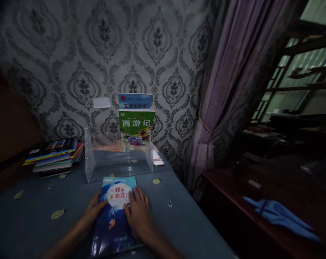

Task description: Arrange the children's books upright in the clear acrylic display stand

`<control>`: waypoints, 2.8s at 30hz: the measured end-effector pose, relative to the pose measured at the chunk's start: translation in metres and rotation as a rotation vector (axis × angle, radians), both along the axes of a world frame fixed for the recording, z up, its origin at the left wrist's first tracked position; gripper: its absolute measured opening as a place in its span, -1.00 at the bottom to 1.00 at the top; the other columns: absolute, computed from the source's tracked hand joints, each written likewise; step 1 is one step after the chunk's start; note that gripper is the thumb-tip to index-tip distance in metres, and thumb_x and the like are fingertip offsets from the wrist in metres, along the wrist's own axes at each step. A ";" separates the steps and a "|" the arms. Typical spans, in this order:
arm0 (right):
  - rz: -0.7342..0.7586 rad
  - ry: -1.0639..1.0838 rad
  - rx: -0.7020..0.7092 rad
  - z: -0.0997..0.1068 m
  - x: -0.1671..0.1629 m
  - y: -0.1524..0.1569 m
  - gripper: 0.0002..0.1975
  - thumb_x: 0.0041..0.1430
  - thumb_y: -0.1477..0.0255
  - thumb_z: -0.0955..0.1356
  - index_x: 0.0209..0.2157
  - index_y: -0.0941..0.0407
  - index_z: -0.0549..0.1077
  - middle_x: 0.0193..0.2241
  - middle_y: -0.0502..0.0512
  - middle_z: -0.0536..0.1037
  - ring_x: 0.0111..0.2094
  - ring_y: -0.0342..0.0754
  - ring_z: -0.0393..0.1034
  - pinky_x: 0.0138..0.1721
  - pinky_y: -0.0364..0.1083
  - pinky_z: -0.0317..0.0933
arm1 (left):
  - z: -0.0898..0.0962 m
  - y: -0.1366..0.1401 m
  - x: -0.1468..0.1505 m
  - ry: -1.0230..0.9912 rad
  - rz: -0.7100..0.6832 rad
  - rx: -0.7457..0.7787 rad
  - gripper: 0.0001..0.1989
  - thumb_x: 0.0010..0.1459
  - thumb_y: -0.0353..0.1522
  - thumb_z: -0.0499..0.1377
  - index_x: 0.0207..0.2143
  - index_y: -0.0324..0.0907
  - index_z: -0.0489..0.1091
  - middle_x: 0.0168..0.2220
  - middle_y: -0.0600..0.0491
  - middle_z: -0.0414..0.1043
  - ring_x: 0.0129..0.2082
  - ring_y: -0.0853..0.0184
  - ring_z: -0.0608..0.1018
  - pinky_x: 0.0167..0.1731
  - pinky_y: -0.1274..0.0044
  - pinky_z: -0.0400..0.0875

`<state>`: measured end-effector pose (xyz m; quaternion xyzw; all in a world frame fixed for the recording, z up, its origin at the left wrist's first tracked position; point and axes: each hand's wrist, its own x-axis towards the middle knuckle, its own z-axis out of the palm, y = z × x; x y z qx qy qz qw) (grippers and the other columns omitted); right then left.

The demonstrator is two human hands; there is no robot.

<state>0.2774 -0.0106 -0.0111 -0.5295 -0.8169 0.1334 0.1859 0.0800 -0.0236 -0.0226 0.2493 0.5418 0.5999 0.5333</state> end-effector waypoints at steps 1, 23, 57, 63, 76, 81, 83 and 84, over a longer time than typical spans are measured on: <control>0.027 -0.036 0.013 0.005 -0.002 -0.001 -0.49 0.31 0.33 0.22 0.25 0.17 0.31 0.32 0.32 0.19 0.36 0.21 -0.01 0.29 0.23 -0.04 | 0.000 -0.001 -0.001 0.007 -0.014 0.021 -0.56 -0.07 -0.47 0.35 -0.08 -0.17 0.42 -0.14 -0.03 0.59 -0.11 0.14 0.62 -0.07 0.39 0.50; 0.079 -0.145 -0.026 -0.004 -0.002 0.055 -0.43 0.41 0.30 0.11 0.33 0.32 0.11 0.37 0.36 0.04 0.39 0.09 -0.09 0.34 0.13 -0.15 | 0.020 -0.004 -0.013 0.075 -0.207 -0.013 -0.07 0.01 -0.47 0.30 0.38 -0.08 -0.06 -0.23 0.05 0.57 -0.41 0.31 0.59 -0.32 0.50 0.53; 0.155 -0.044 0.020 -0.001 0.015 -0.030 -0.46 0.41 0.25 0.13 0.30 0.19 0.22 0.33 0.28 0.18 0.36 0.19 -0.01 0.31 0.19 -0.01 | -0.003 -0.053 -0.019 1.187 -0.437 0.300 -0.31 0.11 0.03 0.21 0.21 -0.11 0.33 0.33 -0.12 0.14 0.39 -0.03 0.03 0.33 0.14 -0.31; 0.173 -0.036 0.003 0.006 0.019 -0.027 -0.46 0.38 0.30 0.17 0.30 0.22 0.21 0.35 0.30 0.13 0.37 0.19 -0.04 0.33 0.17 -0.04 | -0.002 -0.018 -0.032 1.448 -0.491 0.284 -0.42 0.25 -0.09 0.09 0.25 -0.14 0.26 0.34 -0.12 0.12 0.38 0.06 0.09 0.32 0.15 -0.14; 0.151 0.003 0.111 -0.011 0.017 -0.026 -0.47 0.38 0.31 0.19 0.29 0.21 0.22 0.33 0.32 0.18 0.35 0.19 0.02 0.31 0.20 0.02 | 0.019 0.088 0.025 1.697 -0.911 0.564 -0.49 0.40 -0.23 -0.13 0.32 -0.19 0.13 0.36 -0.12 0.08 0.37 0.21 0.13 0.30 0.25 0.06; 0.146 0.009 0.095 -0.007 0.017 -0.027 -0.49 0.40 0.31 0.15 0.29 0.19 0.23 0.32 0.32 0.20 0.34 0.17 0.04 0.31 0.22 0.02 | 0.018 0.081 0.019 1.690 -0.891 0.538 -0.48 0.40 -0.22 -0.13 0.34 -0.16 0.08 0.38 -0.09 0.03 0.39 0.20 0.07 0.31 0.19 -0.02; 0.156 0.012 0.076 -0.005 0.019 -0.027 -0.49 0.40 0.31 0.16 0.30 0.17 0.22 0.32 0.31 0.18 0.34 0.17 0.04 0.31 0.23 0.00 | 0.011 0.070 0.003 1.700 -0.809 0.508 -0.48 0.39 -0.22 -0.13 0.33 -0.15 0.10 0.37 -0.10 0.06 0.38 0.18 0.09 0.31 0.15 -0.05; 0.164 0.013 0.062 -0.004 0.020 -0.027 -0.49 0.39 0.30 0.18 0.30 0.16 0.21 0.33 0.31 0.17 0.35 0.18 0.02 0.31 0.24 -0.01 | 0.006 0.063 -0.007 1.700 -0.753 0.485 -0.49 0.39 -0.22 -0.12 0.32 -0.16 0.12 0.36 -0.11 0.07 0.38 0.17 0.09 0.31 0.14 -0.07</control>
